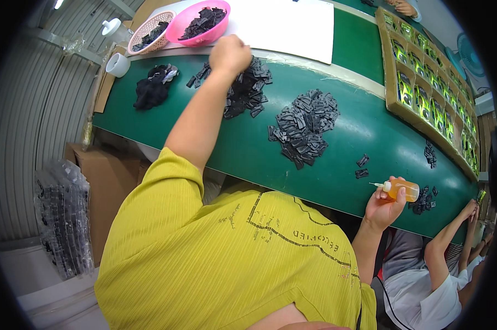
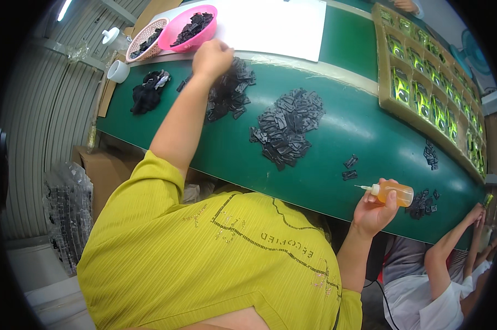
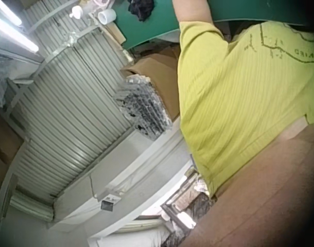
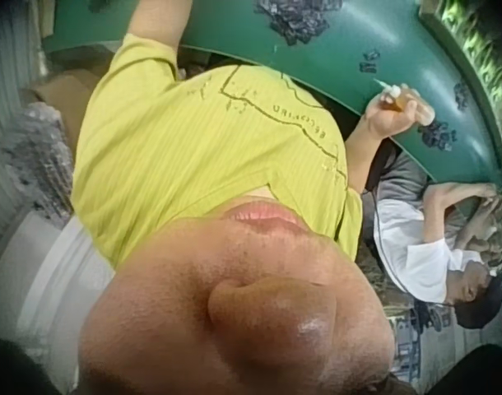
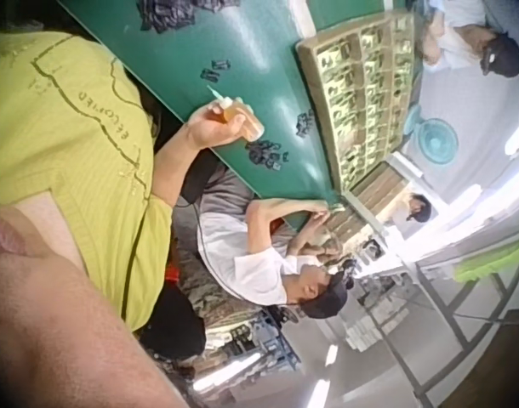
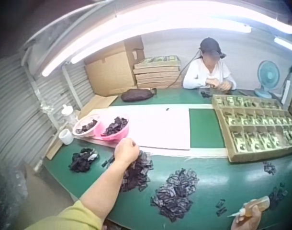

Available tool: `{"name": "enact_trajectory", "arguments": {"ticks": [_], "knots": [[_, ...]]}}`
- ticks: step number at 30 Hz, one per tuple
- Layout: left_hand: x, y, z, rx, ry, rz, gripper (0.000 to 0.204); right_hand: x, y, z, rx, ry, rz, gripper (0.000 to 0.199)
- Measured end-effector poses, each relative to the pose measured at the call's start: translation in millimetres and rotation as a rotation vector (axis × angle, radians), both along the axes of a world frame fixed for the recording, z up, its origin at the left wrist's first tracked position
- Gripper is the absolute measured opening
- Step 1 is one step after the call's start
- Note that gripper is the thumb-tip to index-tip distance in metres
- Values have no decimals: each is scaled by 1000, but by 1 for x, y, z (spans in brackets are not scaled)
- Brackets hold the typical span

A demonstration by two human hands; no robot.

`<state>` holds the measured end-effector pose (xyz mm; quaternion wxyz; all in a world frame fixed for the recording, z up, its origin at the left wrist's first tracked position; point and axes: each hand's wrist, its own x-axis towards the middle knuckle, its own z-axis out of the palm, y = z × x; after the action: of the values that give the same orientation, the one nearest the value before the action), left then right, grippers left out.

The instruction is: The recorder applies glue to small plastic components and then attaches pieces to a green toy car frame on an assembly line.

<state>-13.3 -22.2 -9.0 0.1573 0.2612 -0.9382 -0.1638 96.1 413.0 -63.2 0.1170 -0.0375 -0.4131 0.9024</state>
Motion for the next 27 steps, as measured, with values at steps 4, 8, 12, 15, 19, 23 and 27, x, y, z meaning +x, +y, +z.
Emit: {"name": "enact_trajectory", "arguments": {"ticks": [4,8,12,15,19,23,27], "knots": [[-20,-45,-6,49,-275,87,45,2,-2,3,14,-10,4,28],[-25,-58,-14,134,-293,72,55,4,-6,5,49,-11,-12,28],[-24,-65,-23,294,-199,0,39,3,-7,7,53,-10,4,25],[-14,-49,-20,715,132,-8,21,3,-5,5,45,-33,-16,25],[0,-35,-6,735,114,-60,15,1,-4,5,46,-38,3,25],[-1,-46,-12,446,2,-78,21,1,-5,7,47,-34,13,25],[-16,-37,0,271,-118,-59,31,2,-4,6,45,-11,17,25]]}}
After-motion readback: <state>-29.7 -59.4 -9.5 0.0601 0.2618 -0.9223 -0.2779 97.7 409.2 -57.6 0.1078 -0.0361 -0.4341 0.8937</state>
